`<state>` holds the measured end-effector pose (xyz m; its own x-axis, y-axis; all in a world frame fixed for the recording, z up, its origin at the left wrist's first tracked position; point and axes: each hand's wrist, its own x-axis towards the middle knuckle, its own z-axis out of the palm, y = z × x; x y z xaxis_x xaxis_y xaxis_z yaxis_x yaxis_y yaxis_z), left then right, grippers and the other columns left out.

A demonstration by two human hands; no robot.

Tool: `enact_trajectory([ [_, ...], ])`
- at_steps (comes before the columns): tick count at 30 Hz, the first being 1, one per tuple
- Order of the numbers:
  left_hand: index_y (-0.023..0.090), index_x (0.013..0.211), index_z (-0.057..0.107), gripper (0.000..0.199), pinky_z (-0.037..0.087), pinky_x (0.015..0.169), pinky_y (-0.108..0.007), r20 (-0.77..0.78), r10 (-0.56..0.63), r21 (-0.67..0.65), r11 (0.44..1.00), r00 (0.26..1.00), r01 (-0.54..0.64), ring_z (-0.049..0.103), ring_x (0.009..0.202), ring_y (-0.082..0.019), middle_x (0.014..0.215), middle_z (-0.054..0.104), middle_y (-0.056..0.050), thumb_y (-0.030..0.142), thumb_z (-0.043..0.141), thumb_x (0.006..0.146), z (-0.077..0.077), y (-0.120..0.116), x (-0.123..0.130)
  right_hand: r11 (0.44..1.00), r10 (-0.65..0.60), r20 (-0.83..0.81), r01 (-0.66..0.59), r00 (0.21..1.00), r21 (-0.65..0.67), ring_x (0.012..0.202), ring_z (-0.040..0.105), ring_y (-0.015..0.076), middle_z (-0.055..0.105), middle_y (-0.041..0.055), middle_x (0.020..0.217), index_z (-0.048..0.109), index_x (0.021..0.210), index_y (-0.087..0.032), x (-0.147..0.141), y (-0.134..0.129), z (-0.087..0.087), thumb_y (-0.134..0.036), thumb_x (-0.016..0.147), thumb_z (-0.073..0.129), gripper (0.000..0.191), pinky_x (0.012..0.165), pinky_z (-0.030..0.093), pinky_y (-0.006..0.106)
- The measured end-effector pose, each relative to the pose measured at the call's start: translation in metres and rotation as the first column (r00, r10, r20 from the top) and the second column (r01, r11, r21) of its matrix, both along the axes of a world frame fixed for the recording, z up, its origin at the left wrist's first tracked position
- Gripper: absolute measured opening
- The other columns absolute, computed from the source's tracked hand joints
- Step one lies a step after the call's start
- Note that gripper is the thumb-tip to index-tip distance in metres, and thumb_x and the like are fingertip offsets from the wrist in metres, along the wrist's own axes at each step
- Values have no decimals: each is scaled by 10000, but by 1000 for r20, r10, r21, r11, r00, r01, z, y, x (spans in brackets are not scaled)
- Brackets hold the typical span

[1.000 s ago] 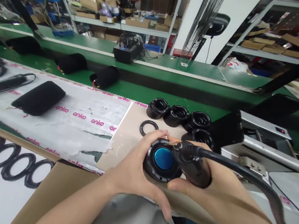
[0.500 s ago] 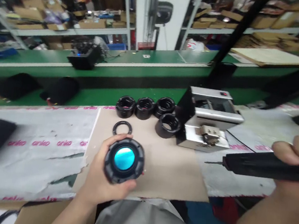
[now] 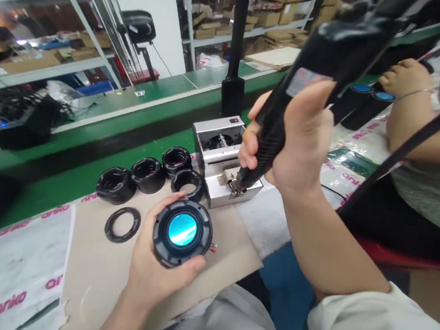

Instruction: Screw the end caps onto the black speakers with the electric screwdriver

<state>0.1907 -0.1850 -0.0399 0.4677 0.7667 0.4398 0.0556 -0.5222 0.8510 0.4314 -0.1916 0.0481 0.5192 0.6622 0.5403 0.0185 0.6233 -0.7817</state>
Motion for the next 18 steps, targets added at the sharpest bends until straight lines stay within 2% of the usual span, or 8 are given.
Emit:
enact_trajectory([
  [3, 212, 1424, 614, 829, 693, 965, -405, -61, -34, 48, 998, 998, 37, 801, 1200, -327, 1378, 766, -141, 528, 980, 750, -1, 5, -6, 996, 90, -22, -90, 996, 14, 339, 464, 133, 498, -29, 495, 594, 745, -200, 2, 5, -11, -805, 849, 779, 641, 296, 310, 278],
  [7, 201, 1417, 614, 853, 674, 1008, -426, -74, -26, 64, 997, 997, 31, 772, 1245, -340, 1373, 749, -150, 553, 983, 734, 0, 7, -8, 994, 110, -51, -111, 993, -14, 343, 444, 119, 496, -31, 489, 591, 742, -194, -1, 6, -9, -736, 847, 826, 601, 290, 315, 258],
  [11, 211, 1396, 655, 823, 611, 1124, -428, -41, 50, 100, 994, 998, -45, 717, 1328, -332, 1403, 718, -128, 579, 974, 733, 2, 1, -3, 997, 76, -70, -78, 995, -27, 337, 430, 122, 478, -26, 479, 587, 724, -193, -4, 6, -8, -768, 867, 785, 625, 283, 283, 260],
  [14, 245, 1520, 600, 927, 649, 1018, -385, -14, 61, 45, 997, 998, -61, 756, 1226, -303, 1376, 727, -101, 561, 981, 736, 1, -4, 0, 994, 92, -40, -95, 995, -62, 325, 429, 120, 485, -26, 479, 546, 690, -200, -4, 1, -12, -803, 864, 762, 663, 288, 293, 268],
  [16, 252, 1564, 572, 983, 658, 973, -379, 18, 58, 9, 998, 998, -58, 769, 1181, -299, 1355, 737, -99, 581, 980, 732, 0, -5, 0, 985, 125, -37, -129, 991, -117, 334, 445, 122, 503, -28, 491, 547, 700, -203, -4, -5, -9, -796, 851, 778, 654, 301, 331, 283],
  [18, 250, 1536, 595, 951, 654, 984, -387, 27, 58, 9, 998, 998, -58, 770, 1180, -304, 1344, 746, -100, 592, 973, 734, -2, -6, 1, 981, 110, -40, -115, 993, -155, 378, 496, 130, 544, -33, 531, 583, 761, -208, -6, -13, 5, -775, 815, 823, 618, 337, 385, 301],
])
